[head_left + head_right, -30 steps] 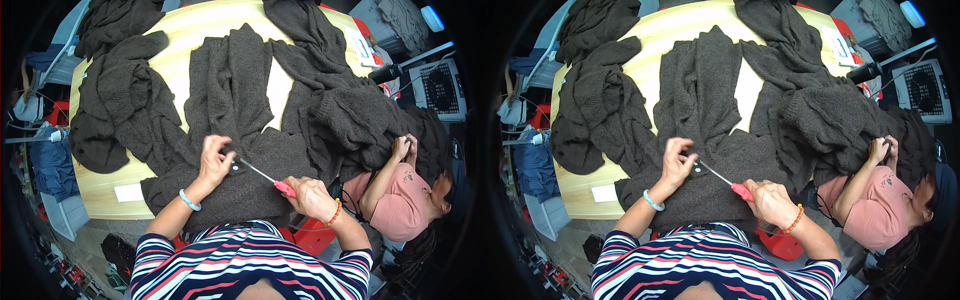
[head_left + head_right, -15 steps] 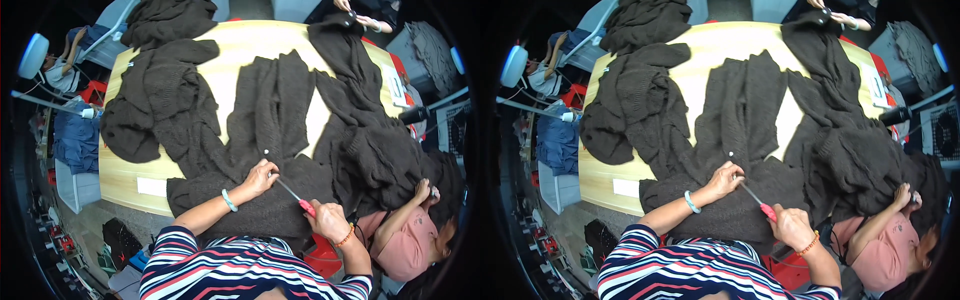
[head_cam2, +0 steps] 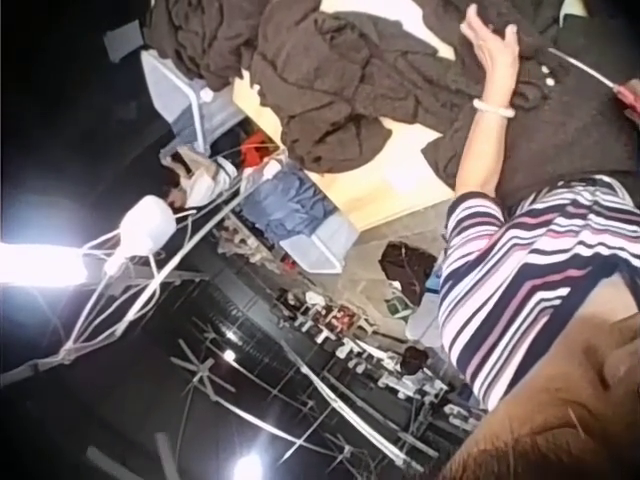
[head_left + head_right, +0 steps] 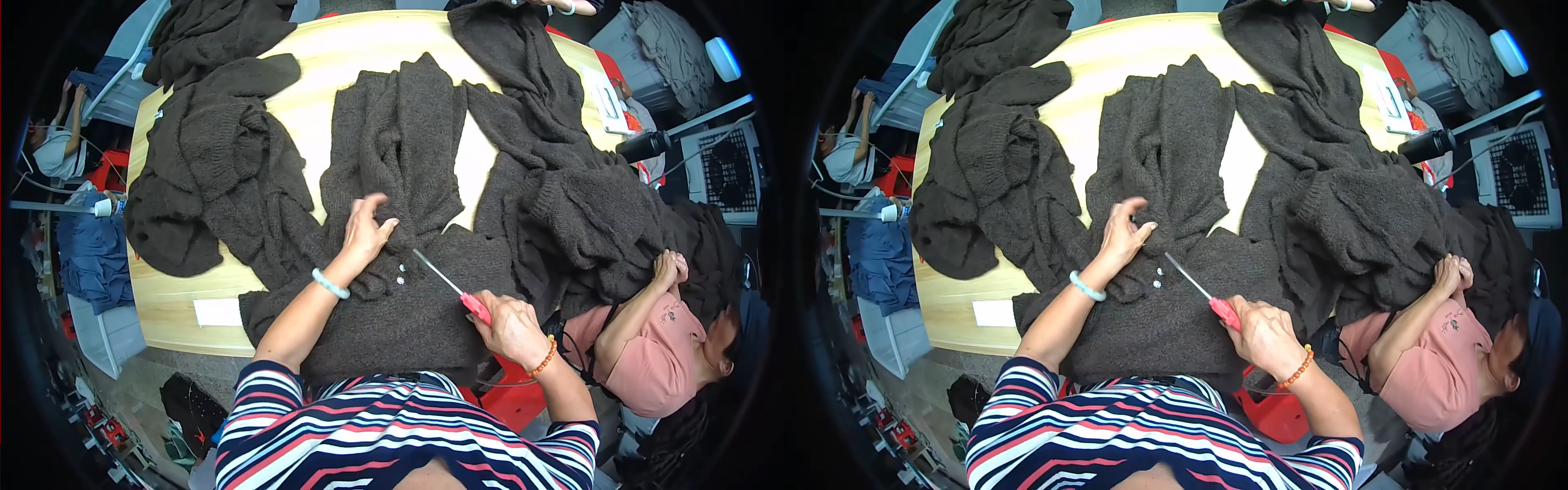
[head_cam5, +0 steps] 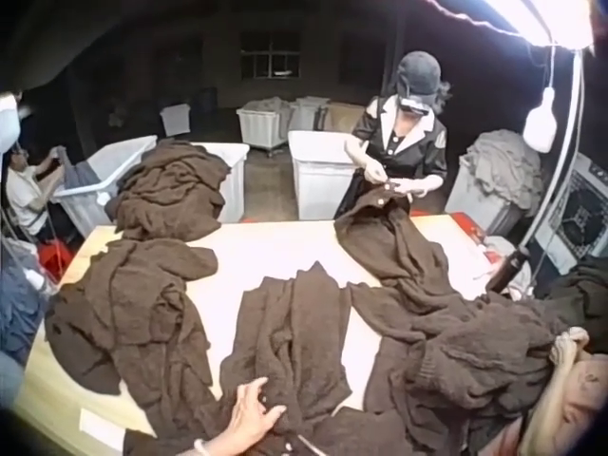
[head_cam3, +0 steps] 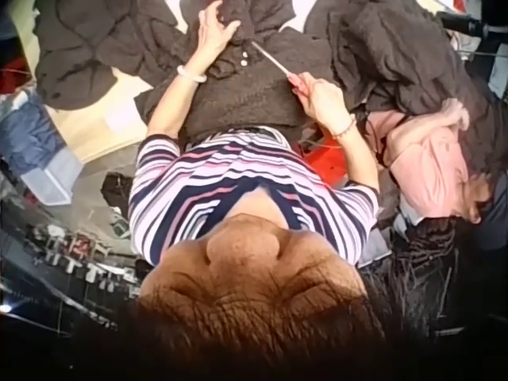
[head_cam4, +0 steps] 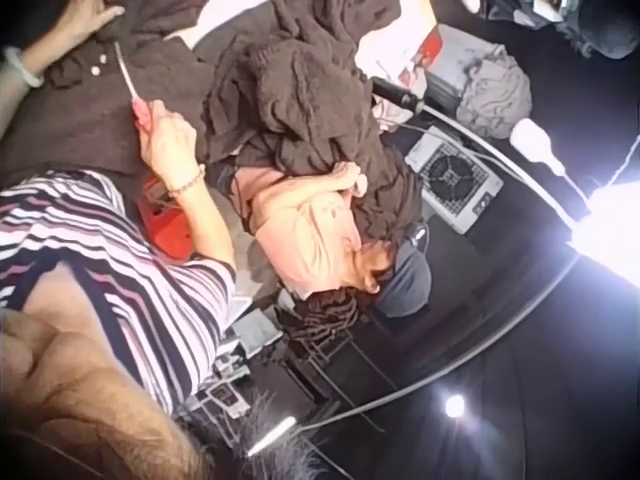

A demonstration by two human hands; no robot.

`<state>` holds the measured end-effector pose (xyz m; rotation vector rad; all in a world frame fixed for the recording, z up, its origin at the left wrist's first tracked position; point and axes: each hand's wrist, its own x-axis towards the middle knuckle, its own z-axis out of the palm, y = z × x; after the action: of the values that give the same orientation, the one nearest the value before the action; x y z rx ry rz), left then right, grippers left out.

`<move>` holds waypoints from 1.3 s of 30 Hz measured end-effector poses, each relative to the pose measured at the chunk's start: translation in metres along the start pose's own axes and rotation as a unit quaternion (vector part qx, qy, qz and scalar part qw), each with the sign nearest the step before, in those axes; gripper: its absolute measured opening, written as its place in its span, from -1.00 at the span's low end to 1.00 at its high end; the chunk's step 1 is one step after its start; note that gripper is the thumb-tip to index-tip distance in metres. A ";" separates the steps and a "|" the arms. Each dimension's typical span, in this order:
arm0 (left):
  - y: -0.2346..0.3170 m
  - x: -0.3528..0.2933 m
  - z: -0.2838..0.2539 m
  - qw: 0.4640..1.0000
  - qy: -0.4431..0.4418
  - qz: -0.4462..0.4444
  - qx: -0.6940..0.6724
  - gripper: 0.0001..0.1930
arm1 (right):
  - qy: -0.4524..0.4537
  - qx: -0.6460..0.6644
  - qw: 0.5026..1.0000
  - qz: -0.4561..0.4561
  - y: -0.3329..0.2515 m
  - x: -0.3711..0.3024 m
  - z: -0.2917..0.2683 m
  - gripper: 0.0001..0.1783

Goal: Trimming loose threads and excess fabric from a brown knitted sweater using scissors.

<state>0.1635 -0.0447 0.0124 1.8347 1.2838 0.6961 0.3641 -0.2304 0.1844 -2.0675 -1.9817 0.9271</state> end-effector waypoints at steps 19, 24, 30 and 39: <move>0.031 -0.077 -0.034 0.931 -0.291 0.199 0.093 -0.60 | -0.105 -0.049 0.993 0.015 0.009 -0.011 -0.018 -0.69; 0.008 -0.081 -0.023 0.938 -0.244 0.239 0.053 -0.68 | -0.163 -0.043 0.986 -0.018 -0.004 -0.025 -0.013 -0.73; -0.001 -0.060 -0.013 0.977 -0.087 -0.062 -0.186 -0.46 | -0.082 -0.027 0.996 0.012 -0.001 -0.023 0.001 -0.70; -0.005 -0.007 0.008 0.988 -0.114 -0.091 -0.053 -0.75 | -0.045 -0.093 0.994 -0.018 -0.017 0.000 0.001 -0.78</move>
<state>0.1648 -0.0523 0.0036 1.6345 1.2212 0.4327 0.3489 -0.2281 0.1921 -2.1095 -2.2231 0.8728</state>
